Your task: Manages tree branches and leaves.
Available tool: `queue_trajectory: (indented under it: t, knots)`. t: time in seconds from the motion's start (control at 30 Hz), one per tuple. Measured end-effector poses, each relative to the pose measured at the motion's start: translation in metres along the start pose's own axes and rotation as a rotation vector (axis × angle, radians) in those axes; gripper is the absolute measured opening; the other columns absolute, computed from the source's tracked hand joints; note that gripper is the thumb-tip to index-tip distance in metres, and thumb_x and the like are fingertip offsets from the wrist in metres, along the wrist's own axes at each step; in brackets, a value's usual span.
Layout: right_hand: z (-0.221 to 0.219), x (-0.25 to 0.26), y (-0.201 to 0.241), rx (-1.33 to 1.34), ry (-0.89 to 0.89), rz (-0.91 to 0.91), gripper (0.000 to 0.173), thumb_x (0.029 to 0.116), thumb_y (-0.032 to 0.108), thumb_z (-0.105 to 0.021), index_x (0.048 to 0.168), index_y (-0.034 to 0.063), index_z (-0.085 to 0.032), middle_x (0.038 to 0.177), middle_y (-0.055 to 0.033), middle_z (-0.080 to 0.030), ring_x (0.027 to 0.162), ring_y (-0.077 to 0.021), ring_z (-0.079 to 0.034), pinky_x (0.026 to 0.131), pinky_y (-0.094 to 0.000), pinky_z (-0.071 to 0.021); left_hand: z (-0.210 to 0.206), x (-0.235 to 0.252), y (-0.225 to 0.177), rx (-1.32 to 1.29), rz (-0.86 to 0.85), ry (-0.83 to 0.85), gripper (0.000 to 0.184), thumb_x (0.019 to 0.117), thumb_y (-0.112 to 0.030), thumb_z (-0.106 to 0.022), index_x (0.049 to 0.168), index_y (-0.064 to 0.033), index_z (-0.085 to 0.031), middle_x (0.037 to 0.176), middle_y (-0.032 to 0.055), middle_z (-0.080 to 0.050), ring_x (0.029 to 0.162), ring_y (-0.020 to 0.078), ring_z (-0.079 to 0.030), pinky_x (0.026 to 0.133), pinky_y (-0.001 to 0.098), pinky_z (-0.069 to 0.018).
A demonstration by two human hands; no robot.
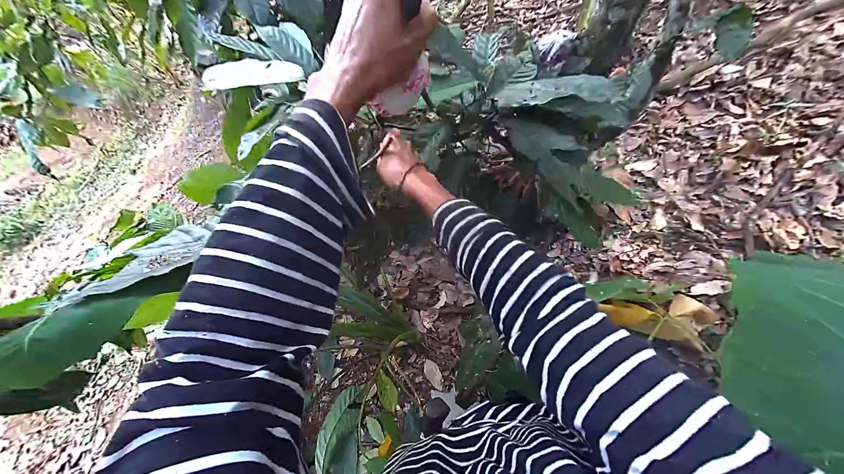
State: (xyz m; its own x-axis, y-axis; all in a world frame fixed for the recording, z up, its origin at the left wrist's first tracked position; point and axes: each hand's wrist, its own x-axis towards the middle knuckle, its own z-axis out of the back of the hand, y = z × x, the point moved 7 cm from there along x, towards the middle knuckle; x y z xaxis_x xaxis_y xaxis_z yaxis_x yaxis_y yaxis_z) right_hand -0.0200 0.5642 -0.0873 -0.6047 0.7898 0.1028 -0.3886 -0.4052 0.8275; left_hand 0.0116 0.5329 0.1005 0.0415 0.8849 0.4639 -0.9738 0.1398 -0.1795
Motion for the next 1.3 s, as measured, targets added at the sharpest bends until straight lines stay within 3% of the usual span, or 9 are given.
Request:
queue_trajectory:
  t: [0.2, 0.3, 0.37, 0.57, 0.73, 0.87, 1.07, 1.17, 1.3]
  knots:
    - [0.006, 0.006, -0.01, -0.019, 0.075, -0.035, 0.046, 0.1019, 0.011, -0.055, 0.143, -0.0082, -0.049, 0.147, -0.0295, -0.052, 0.138, -0.0411, -0.051, 0.113, -0.0571, -0.0417, -0.007, -0.005, -0.018, 0.0, 0.039, -0.026, 0.029, 0.1019, -0.025, -0.052, 0.105, -0.0015, -0.069, 0.094, 0.0113, -0.07, 0.089, 0.0199, -0.068, 0.086, 0.0437, -0.0538]
    - [-0.043, -0.01, -0.062, -0.011, 0.13, -0.06, 0.038, 0.0979, 0.008, -0.06, 0.131, -0.0115, -0.058, 0.134, -0.0325, -0.059, 0.125, -0.0454, -0.059, 0.102, -0.0618, -0.0488, 0.012, -0.001, -0.032, -0.046, -0.002, -0.075, 0.026, 0.1013, -0.025, -0.054, 0.101, -0.0033, -0.069, 0.088, 0.0059, -0.069, 0.082, 0.0132, -0.067, 0.082, 0.038, -0.0554]
    - [-0.104, -0.039, -0.1, 0.018, 0.114, -0.027, 0.049, 0.1009, 0.014, -0.059, 0.144, -0.0045, -0.048, 0.131, -0.0313, -0.062, 0.117, -0.0463, -0.064, 0.098, -0.0623, -0.0532, 0.028, 0.009, -0.032, -0.079, -0.049, -0.088, 0.021, 0.0984, -0.024, -0.055, 0.097, -0.0065, -0.067, 0.082, 0.0005, -0.068, 0.073, 0.0077, -0.066, 0.073, 0.0335, -0.0559]
    - [-0.221, -0.158, -0.152, -0.196, 0.78, -0.034, 0.049, 0.1116, 0.026, -0.038, 0.15, -0.005, -0.044, 0.144, -0.0302, -0.055, 0.134, -0.0438, -0.055, 0.112, -0.0603, -0.0422, 0.057, 0.011, -0.008, -0.098, -0.056, -0.027, 0.022, 0.1, -0.031, -0.062, 0.096, -0.0096, -0.068, 0.079, -0.0039, -0.066, 0.069, 0.0033, -0.062, 0.068, 0.0293, -0.0536]
    - [-0.195, -0.187, -0.218, -0.524, 1.083, -0.207, 0.04, 0.101, 0.024, -0.059, 0.127, -0.0066, -0.064, 0.132, -0.0315, -0.062, 0.124, -0.0495, -0.059, 0.098, -0.0737, -0.0438, 0.089, -0.006, 0.01, -0.141, -0.027, -0.107, 0.043, 0.0919, -0.037, -0.074, 0.123, -0.0092, -0.066, 0.106, -0.0037, -0.074, 0.092, -0.0001, -0.069, 0.086, 0.024, -0.0577]
    - [-0.123, -0.138, -0.203, -0.261, 0.857, -0.123, 0.05, 0.1114, 0.031, -0.042, 0.132, -0.0118, -0.057, 0.128, -0.0353, -0.061, 0.123, -0.0481, -0.06, 0.106, -0.0647, -0.0431, 0.103, -0.022, 0.033, -0.027, 0.046, -0.188, 0.068, 0.0822, -0.053, -0.078, 0.132, -0.009, -0.062, 0.124, 0.0067, -0.067, 0.109, 0.0113, -0.066, 0.097, 0.0377, -0.0537]
    - [-0.003, -0.108, -0.167, 0.049, 0.302, 0.016, 0.044, 0.1122, 0.03, -0.035, 0.122, -0.0033, -0.062, 0.094, -0.0181, -0.066, 0.084, -0.0276, -0.064, 0.083, -0.0473, -0.0527, 0.105, -0.103, 0.082, -0.037, 0.088, -0.514, 0.091, 0.0889, -0.047, -0.075, 0.157, -0.0017, -0.035, 0.149, 0.0137, -0.054, 0.138, 0.0173, -0.052, 0.116, 0.035, -0.0414]
    - [0.027, -0.111, -0.16, 0.052, 0.152, 0.065, 0.042, 0.1119, 0.027, -0.033, 0.122, -0.0024, -0.061, 0.084, -0.012, -0.062, 0.072, -0.02, -0.06, 0.073, -0.0402, -0.0532, 0.08, -0.137, 0.112, -0.111, 0.065, -0.666, 0.039, 0.1041, -0.027, -0.058, 0.124, 0.0057, -0.066, 0.131, 0.0206, -0.066, 0.128, 0.0228, -0.06, 0.113, 0.0389, -0.0441]
    - [0.044, -0.105, -0.127, 0.034, 0.004, 0.147, 0.039, 0.1107, 0.022, -0.036, 0.124, -0.0072, -0.059, 0.078, -0.0124, -0.063, 0.066, -0.0203, -0.063, 0.068, -0.0394, -0.0551, 0.042, -0.145, 0.13, -0.194, 0.191, -0.749, 0.046, 0.1109, -0.029, -0.042, 0.098, 0.0046, -0.071, 0.095, 0.0098, -0.075, 0.087, 0.0071, -0.068, 0.087, 0.0296, -0.0552]
